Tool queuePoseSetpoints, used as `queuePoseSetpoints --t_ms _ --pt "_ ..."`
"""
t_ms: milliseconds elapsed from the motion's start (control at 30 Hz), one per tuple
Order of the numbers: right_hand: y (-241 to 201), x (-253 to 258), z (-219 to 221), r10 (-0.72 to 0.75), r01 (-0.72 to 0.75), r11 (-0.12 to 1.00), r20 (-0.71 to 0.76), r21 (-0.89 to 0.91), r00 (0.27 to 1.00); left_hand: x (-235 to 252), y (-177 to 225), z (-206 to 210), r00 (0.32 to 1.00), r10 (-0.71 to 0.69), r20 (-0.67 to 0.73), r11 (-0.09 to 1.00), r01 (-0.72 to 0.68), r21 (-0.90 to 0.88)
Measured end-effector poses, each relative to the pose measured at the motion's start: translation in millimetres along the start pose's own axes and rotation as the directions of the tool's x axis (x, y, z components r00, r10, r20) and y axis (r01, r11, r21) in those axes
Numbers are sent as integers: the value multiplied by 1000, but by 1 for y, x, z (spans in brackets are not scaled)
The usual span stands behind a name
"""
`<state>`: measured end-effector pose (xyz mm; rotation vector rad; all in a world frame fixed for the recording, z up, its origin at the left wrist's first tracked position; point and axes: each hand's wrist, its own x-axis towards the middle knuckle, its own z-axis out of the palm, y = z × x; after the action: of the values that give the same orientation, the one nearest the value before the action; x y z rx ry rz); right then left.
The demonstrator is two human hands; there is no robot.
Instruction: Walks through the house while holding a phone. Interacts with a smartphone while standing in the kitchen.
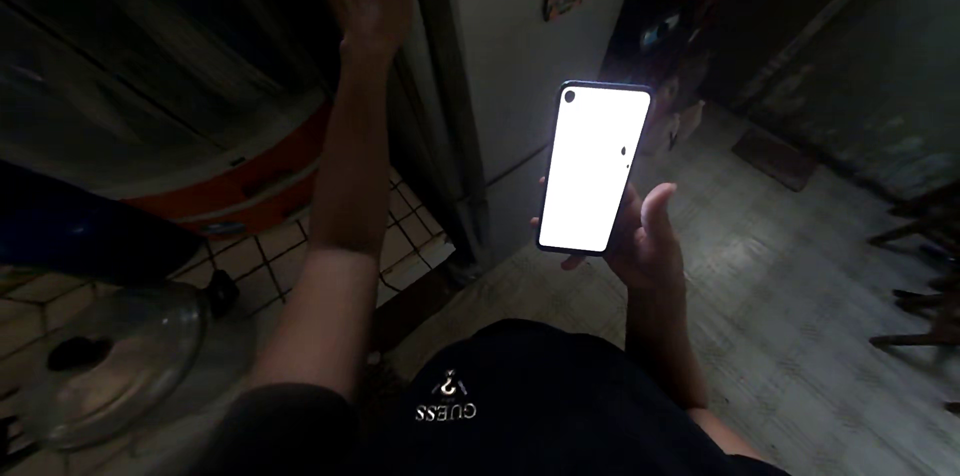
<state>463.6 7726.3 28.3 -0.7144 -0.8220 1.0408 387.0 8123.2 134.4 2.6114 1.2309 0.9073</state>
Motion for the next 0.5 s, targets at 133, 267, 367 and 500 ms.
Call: queuePoseSetpoints --t_ms 133,267,367,500 --pt "0 0 -2 4 -4 1000 8 21 1000 -1 1 -2 1000 -5 14 1000 5 2" --pt "0 0 -7 36 -35 995 -6 95 999 -1 1 -2 1000 -17 21 1000 17 22" --pt "0 -1 -10 37 -37 995 6 96 999 -1 1 -1 1000 -25 18 999 25 31" --pt "2 -1 -16 28 -32 994 34 105 999 0 1 1 999 -32 4 999 32 24"
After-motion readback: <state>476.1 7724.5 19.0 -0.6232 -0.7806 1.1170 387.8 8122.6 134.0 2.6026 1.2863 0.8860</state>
